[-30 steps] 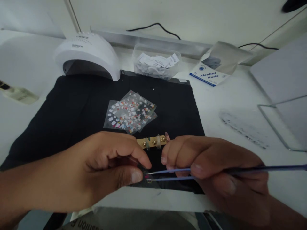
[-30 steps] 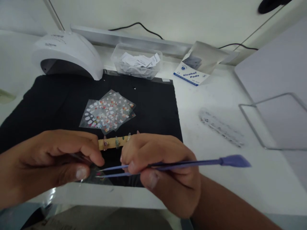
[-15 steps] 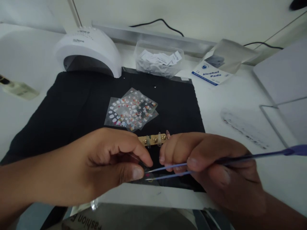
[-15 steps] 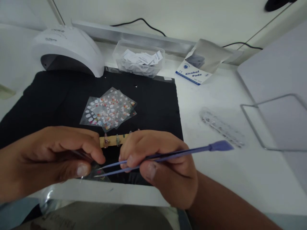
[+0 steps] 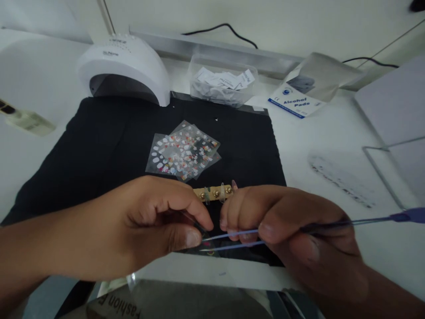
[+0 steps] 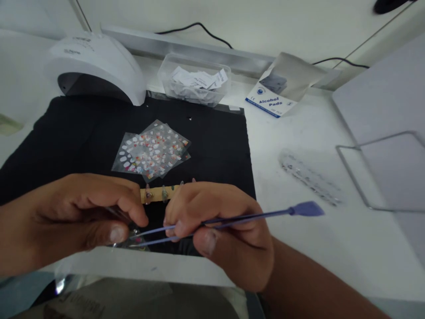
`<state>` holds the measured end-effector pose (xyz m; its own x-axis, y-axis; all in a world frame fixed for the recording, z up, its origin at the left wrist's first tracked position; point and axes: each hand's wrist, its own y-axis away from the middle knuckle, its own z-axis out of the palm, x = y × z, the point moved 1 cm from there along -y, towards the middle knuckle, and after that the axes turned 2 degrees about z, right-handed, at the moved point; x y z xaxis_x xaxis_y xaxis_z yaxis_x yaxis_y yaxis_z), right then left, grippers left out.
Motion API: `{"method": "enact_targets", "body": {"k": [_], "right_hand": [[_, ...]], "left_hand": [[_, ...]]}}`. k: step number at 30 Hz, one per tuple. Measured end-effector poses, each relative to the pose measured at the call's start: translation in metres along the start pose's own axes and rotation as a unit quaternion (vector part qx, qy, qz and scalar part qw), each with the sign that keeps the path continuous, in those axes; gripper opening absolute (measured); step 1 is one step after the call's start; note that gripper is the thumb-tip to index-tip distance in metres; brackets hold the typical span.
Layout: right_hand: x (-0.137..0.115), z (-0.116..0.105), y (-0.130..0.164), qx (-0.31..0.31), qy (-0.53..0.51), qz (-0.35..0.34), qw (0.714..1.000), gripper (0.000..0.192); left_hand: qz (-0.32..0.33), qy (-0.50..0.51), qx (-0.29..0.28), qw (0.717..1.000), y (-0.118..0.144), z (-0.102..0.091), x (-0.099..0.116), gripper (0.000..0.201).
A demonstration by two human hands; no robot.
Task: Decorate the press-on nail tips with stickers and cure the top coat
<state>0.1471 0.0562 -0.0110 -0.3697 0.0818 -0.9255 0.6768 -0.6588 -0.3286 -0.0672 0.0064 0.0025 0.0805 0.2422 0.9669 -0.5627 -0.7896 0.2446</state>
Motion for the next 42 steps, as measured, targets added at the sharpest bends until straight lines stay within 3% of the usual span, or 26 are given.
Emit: {"method": "enact_targets", "body": {"k": [42], "right_hand": [[0.0077, -0.0039, -0.0063, -0.027, -0.076, 0.028, 0.996, 0.020]], "left_hand": [[0.008, -0.013, -0.015, 1.000, 0.0007, -0.0015, -0.0018, 0.014]]}}
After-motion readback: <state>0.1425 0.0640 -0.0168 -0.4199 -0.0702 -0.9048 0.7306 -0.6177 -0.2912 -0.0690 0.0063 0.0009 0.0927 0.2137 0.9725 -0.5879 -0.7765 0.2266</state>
